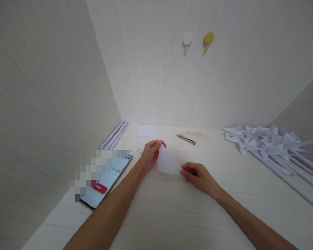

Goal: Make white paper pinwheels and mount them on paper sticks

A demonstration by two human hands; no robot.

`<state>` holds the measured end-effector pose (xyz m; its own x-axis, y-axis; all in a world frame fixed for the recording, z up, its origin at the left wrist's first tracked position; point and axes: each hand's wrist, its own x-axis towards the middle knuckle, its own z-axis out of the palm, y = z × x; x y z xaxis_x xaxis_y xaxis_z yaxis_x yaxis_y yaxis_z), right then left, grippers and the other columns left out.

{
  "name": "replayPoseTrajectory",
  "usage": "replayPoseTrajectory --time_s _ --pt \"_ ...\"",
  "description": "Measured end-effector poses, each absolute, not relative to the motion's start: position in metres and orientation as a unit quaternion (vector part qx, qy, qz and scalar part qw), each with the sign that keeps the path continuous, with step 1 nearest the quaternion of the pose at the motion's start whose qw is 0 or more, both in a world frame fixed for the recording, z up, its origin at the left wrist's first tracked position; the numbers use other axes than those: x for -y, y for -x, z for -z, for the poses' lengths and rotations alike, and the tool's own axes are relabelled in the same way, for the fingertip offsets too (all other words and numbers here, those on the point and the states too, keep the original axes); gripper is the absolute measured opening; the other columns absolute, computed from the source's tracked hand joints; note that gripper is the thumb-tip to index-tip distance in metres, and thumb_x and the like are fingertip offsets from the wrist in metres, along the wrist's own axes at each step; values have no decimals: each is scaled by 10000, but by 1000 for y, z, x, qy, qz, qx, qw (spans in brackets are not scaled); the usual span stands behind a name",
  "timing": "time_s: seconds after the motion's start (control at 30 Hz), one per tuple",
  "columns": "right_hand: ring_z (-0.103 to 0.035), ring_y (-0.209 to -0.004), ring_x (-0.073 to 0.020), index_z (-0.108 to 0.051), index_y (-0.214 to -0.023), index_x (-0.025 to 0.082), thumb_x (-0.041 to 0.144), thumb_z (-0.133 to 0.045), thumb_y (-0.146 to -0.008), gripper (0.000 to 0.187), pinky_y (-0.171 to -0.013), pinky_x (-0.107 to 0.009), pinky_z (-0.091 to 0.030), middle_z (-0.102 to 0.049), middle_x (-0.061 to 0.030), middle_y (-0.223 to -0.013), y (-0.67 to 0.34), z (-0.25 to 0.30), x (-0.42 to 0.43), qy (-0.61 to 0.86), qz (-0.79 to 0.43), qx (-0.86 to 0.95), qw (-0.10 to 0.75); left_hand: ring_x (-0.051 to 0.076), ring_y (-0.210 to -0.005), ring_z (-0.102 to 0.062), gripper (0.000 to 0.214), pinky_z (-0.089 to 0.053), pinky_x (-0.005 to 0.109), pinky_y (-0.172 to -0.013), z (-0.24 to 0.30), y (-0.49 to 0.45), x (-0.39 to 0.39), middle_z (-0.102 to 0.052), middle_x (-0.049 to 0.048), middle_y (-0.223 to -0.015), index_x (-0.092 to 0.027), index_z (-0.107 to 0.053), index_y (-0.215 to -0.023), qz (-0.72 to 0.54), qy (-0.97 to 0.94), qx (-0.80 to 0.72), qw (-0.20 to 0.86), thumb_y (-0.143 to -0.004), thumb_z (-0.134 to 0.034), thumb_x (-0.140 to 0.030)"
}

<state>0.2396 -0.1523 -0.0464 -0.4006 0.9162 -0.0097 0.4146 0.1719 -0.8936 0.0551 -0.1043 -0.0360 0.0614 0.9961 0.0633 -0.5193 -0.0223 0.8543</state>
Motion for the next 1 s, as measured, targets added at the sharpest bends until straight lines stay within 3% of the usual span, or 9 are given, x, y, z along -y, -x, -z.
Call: replayPoseTrajectory --time_s 0.27,0.47,0.63,0.73,0.87,1.0 --pt "-387 -444 -81 -557 -709 143 353 -545 -702 210 -441 -216 -277 -469 34 -488 -239 46 154 472 -455 703 277 77 -519 -482 277 -341 204 -497 37 -58 104 -600 -3 -571 -139 -614 -598 -616 -365 -354 602 -504 -738 -368" --pt "-457 -509 -106 -556 -977 130 428 -404 -822 369 -500 -234 -343 -510 14 -564 -237 41 155 401 -485 717 301 82 -500 -486 276 -347 210 -489 35 -71 109 -606 -1 -555 -140 -607 -583 -616 -361 -380 588 -500 -729 -374" --pt "-512 -658 -138 -498 -1075 156 460 -453 -803 410 -556 -249 -400 -571 -37 -771 -226 42 161 399 -481 712 321 83 -489 -490 252 -363 213 -481 32 -89 121 -598 -6 -541 -141 -598 -575 -608 -377 -381 586 -536 -706 -364" --pt "-509 -641 -130 -424 -1134 177 456 -474 -793 444 -505 -237 -413 -550 -46 -847 -221 44 165 413 -500 688 327 92 -497 -508 260 -386 221 -489 29 -95 127 -605 -2 -549 -140 -592 -583 -608 -370 -392 582 -530 -709 -366" --pt "-438 -501 -86 -397 -1126 189 411 -479 -800 403 -415 -215 -370 -528 -32 -812 -220 42 168 445 -500 674 311 97 -509 -525 274 -410 229 -501 27 -97 129 -621 11 -573 -131 -592 -603 -593 -353 -396 606 -529 -714 -365" --pt "-445 -519 -86 -439 -1032 184 331 -517 -781 301 -414 -200 -349 -540 -31 -790 -220 40 165 469 -466 673 333 125 -596 -576 281 -450 251 -564 26 -98 130 -642 24 -623 -127 -608 -668 -587 -327 -371 641 -525 -729 -337"
